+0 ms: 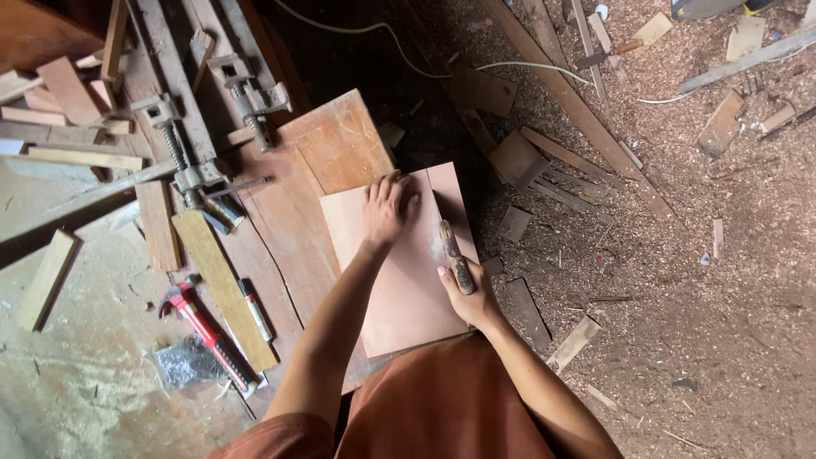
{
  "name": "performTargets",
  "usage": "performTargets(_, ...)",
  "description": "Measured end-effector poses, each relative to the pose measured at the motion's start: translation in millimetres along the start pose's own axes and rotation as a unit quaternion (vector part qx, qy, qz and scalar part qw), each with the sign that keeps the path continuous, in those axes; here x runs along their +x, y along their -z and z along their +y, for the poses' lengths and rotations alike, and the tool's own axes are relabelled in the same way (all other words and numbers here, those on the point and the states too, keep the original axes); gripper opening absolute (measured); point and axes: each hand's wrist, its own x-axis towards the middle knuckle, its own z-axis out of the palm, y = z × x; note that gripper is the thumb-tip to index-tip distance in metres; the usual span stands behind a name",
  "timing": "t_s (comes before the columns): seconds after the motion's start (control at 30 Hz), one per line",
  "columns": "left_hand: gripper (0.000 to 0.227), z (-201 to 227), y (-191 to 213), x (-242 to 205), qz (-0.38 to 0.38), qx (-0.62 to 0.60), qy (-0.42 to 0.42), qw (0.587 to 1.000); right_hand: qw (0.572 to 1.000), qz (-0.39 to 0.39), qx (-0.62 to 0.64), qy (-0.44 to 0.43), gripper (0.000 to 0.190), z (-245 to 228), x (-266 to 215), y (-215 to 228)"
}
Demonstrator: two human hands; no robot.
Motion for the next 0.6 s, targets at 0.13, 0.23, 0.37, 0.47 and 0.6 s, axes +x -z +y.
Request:
performTargets(0.13, 0.068, 10.4, 3.8, -40.8, -0.041, 0.013, -0.001, 0.999, 1.000, -0.015, 0.010, -0.006, 0.024, 5.4, 1.8, 1.2)
performTargets(0.23, 0.078, 28.4, 19.2, -70.6, -0.083, 0.004, -0.005, 0.997, 1.000, -0.019, 0.007, -0.010, 0.016, 8.8, -0.2, -1.7)
performTargets(0.37, 0.104, 55.8, 36.1, -87.8, -0.119, -0.008, 0.004, 0.993, 0.998, -0.051, -0.002, 0.047, 0.027, 19.9, 3.4, 5.1)
performTargets(0.47, 0.109, 61.0, 25.0, -91.2, -0.091, 0.040, 0.062, 0.993, 0.984, -0.093, 0.109, -0.110, 0.028, 26.5, 3.5, 13.4)
performTargets(0.6, 0.077, 40.3, -2.1, -83.9, -0.012, -0.003, 0.199, 0.980, 0.979, -0.128, 0.125, -0.100, 0.028, 31.2, 9.6, 20.1)
